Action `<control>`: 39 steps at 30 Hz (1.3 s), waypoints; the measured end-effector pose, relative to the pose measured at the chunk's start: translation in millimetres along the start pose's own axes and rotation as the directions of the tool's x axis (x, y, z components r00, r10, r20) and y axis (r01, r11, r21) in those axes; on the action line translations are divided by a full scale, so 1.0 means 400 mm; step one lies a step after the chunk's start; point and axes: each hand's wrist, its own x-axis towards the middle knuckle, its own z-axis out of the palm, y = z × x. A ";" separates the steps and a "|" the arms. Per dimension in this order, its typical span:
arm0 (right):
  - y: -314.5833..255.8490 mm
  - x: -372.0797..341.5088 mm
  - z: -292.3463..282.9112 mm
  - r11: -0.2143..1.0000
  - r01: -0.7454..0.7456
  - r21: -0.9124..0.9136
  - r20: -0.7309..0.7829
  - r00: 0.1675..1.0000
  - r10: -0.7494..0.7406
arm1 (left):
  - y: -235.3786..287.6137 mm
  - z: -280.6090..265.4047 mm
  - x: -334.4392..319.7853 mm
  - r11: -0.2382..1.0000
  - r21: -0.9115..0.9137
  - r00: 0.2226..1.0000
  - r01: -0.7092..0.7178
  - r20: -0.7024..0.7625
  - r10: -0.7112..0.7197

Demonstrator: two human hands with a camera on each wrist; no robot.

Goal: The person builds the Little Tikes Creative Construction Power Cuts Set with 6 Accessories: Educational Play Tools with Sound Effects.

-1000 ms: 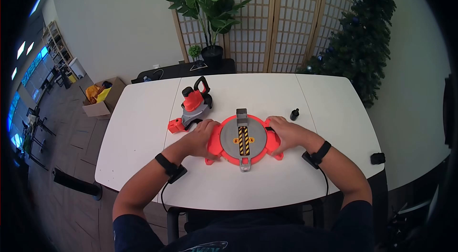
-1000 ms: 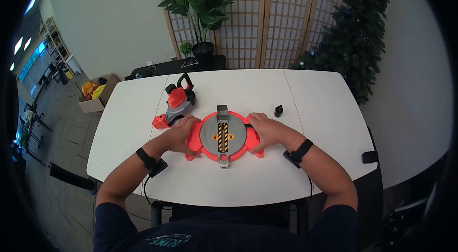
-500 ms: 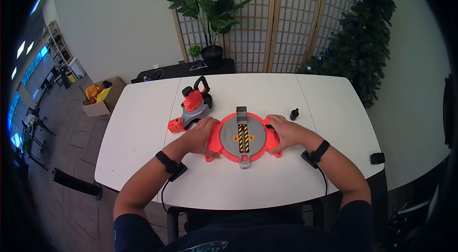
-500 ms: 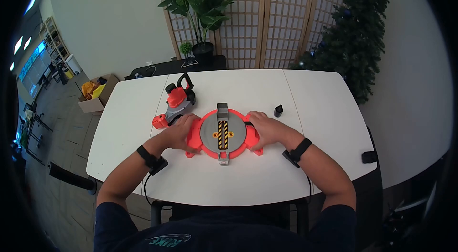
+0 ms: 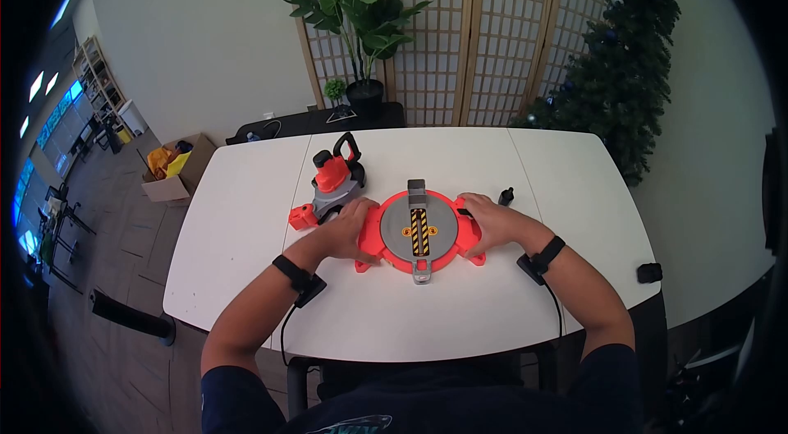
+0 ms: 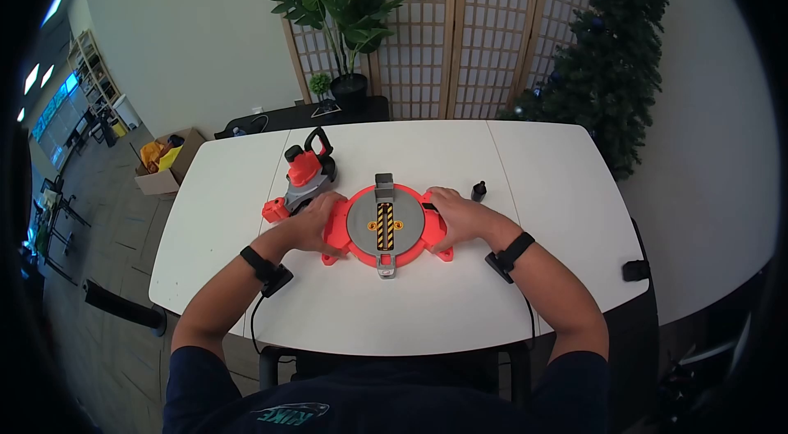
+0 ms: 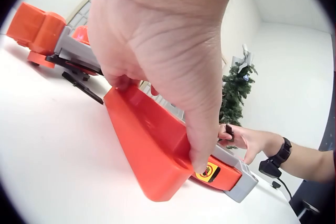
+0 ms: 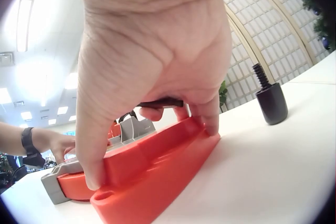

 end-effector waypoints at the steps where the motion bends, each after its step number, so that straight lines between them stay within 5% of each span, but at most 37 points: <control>1: 0.002 0.001 0.001 1.000 0.010 -0.008 0.003 1.000 -0.010 | -0.002 0.002 0.002 1.000 0.000 1.000 0.000 0.000 0.000; 8: -0.020 0.016 0.016 0.997 0.035 0.064 -0.116 0.993 -0.027 | 0.013 0.022 0.001 1.000 -0.015 1.000 0.004 -0.027 -0.004; 17: -0.042 0.010 0.028 0.994 -0.091 0.064 -0.064 0.993 0.095 | 0.007 0.041 0.007 1.000 -0.021 0.996 -0.012 -0.090 0.010; 36: -0.045 0.011 0.039 0.990 -0.068 0.126 -0.070 0.995 0.077 | 0.022 0.023 0.002 0.999 -0.049 0.999 0.021 -0.032 -0.023; 39: -0.064 0.007 0.044 0.988 -0.069 -0.139 -0.213 0.976 0.039 | 0.033 0.012 0.000 0.999 -0.010 0.998 0.047 -0.047 -0.048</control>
